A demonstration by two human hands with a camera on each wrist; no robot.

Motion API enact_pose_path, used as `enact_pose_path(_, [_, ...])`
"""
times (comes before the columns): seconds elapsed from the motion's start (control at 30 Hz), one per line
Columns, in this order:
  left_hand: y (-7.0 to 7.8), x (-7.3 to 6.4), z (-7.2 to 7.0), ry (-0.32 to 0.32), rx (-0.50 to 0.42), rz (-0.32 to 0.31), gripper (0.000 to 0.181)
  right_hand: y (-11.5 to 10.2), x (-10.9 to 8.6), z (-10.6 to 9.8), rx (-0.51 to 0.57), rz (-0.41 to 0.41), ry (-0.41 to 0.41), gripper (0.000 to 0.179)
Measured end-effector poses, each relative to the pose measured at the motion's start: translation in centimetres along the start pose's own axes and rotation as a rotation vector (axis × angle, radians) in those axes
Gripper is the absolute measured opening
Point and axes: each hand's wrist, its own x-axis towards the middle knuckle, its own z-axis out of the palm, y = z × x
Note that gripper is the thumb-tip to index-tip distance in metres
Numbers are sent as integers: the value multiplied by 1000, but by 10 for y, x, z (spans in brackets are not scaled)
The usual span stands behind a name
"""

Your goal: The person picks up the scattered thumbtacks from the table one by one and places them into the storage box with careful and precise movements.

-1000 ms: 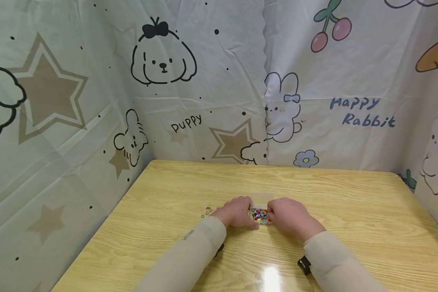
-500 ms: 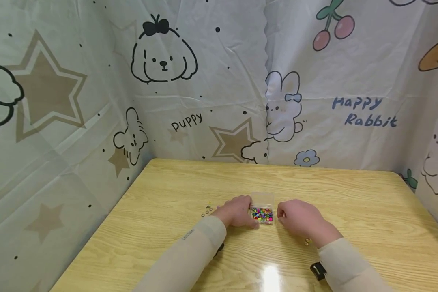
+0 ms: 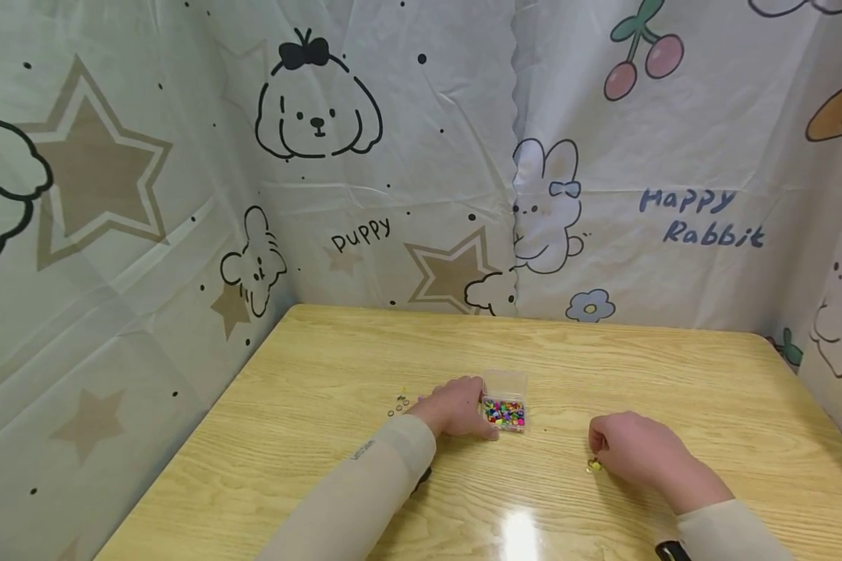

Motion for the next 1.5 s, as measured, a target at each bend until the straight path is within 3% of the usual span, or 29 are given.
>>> enact_pose_path(0.17, [0,0,0,2,9,8,62,5,-4,6,25,7,-6,22])
enact_pose_path(0.6, [1,-1,-1,-1,11,3,66,-2,0,9,22,0,88,21])
enact_pose_path(1.1, [1,1,-2,-15,-12,-28,67,-65,55,13,56,-123,189,15])
enact_pose_path(1.5, [-1,7,3,20,-49,6,42,-101,90,22,25,-111,179,23])
